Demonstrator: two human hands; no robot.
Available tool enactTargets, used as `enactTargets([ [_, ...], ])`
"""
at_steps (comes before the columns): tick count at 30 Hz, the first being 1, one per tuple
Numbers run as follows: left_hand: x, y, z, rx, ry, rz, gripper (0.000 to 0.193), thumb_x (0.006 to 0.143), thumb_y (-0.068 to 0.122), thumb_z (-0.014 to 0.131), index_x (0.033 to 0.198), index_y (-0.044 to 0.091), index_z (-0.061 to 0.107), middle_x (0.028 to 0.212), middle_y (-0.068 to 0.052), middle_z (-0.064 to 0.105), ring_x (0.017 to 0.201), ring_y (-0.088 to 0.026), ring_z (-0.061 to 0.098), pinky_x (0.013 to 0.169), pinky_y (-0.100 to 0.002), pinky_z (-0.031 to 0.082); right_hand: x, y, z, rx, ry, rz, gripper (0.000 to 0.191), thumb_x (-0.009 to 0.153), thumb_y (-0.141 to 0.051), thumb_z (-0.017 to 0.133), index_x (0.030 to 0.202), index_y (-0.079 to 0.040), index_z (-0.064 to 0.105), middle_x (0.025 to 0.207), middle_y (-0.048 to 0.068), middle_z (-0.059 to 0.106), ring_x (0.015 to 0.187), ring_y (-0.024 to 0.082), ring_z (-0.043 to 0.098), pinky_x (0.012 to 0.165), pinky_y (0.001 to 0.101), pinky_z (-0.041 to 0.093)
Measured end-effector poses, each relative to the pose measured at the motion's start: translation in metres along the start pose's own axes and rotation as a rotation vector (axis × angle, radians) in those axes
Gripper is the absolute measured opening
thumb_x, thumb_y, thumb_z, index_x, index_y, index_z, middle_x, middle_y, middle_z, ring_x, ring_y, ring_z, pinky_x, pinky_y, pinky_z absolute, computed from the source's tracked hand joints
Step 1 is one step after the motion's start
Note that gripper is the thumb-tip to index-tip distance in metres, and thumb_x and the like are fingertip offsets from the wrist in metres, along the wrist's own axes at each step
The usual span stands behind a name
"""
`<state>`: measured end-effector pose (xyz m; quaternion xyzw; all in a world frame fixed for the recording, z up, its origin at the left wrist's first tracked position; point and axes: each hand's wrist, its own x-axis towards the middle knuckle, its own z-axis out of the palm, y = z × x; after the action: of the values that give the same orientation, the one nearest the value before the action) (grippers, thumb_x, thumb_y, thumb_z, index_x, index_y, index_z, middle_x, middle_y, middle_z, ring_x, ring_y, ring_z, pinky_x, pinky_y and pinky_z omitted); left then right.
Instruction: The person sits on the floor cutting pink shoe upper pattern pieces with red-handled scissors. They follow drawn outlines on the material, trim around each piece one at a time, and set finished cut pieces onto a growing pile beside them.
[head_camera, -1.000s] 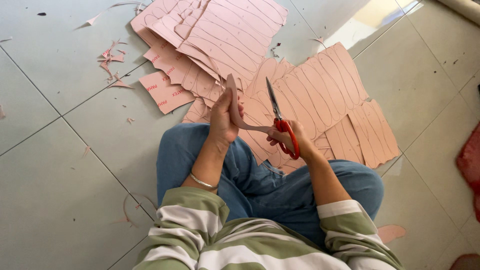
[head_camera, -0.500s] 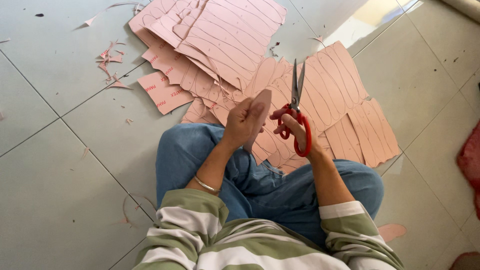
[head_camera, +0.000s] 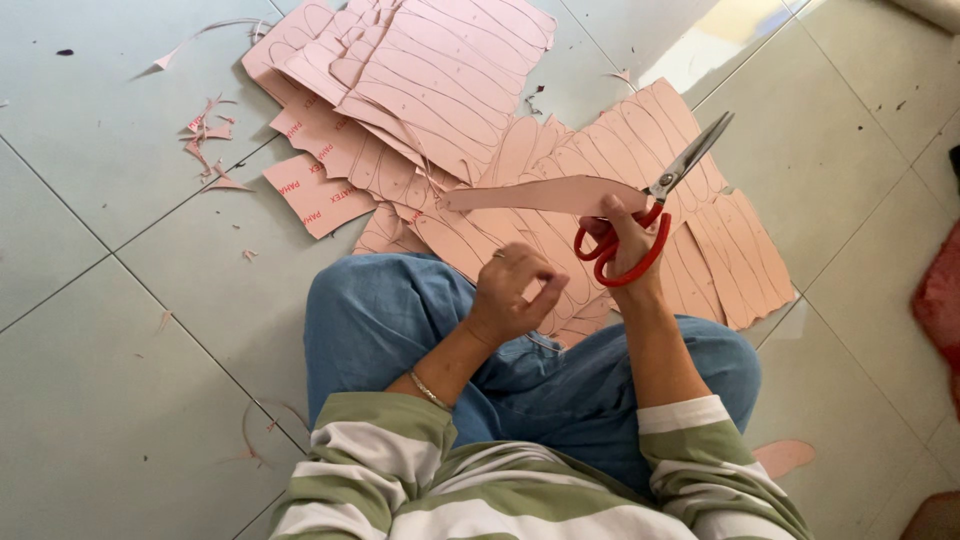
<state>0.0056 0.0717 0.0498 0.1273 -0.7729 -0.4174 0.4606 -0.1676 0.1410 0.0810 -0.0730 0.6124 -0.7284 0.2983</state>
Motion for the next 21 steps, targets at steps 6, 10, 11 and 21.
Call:
enactTargets([
  [6,-0.001,-0.027,0.025,-0.566,-0.122,-0.665,0.047,0.092,0.038,0.071,0.120,0.001,0.065,0.104,-0.006,0.071,0.090,-0.016,0.068,0.072,-0.031,0.058,-0.009,0.021,0.000,-0.177,-0.349,0.024,0.014,0.096,-0.014,0.066,0.098,-0.001,0.067,0.084,0.006,0.070,0.072,0.014,0.066,0.064,0.0277,0.052],
  [10,-0.001,-0.045,0.018,-0.864,0.045,-0.568,0.049,0.103,0.037,0.066,0.134,0.001,0.055,0.115,-0.011,0.072,0.104,-0.019,0.068,0.091,-0.032,0.057,-0.018,0.025,0.004,-0.416,-0.500,0.059,0.025,0.100,-0.023,0.063,0.094,0.001,0.066,0.076,0.007,0.066,0.068,0.013,0.063,0.061,0.0273,0.050],
  [11,-0.002,-0.048,0.013,-0.853,0.051,-0.564,0.046,0.108,0.037,0.063,0.131,-0.004,0.061,0.117,-0.013,0.074,0.109,-0.021,0.069,0.096,-0.033,0.058,-0.019,0.023,0.004,-0.471,-0.511,0.060,0.028,0.100,-0.025,0.062,0.093,0.002,0.065,0.073,0.007,0.065,0.065,0.013,0.062,0.059,0.0276,0.049],
  [21,0.016,-0.062,-0.024,-1.053,0.289,-0.871,0.041,0.101,0.030,0.064,0.120,-0.006,0.061,0.105,-0.021,0.075,0.094,-0.033,0.078,0.080,-0.040,0.067,-0.008,0.022,-0.003,-0.608,-0.781,0.074,0.072,0.103,-0.062,0.039,0.115,0.003,0.067,0.067,0.001,0.051,0.057,0.011,0.046,0.054,0.0261,0.041],
])
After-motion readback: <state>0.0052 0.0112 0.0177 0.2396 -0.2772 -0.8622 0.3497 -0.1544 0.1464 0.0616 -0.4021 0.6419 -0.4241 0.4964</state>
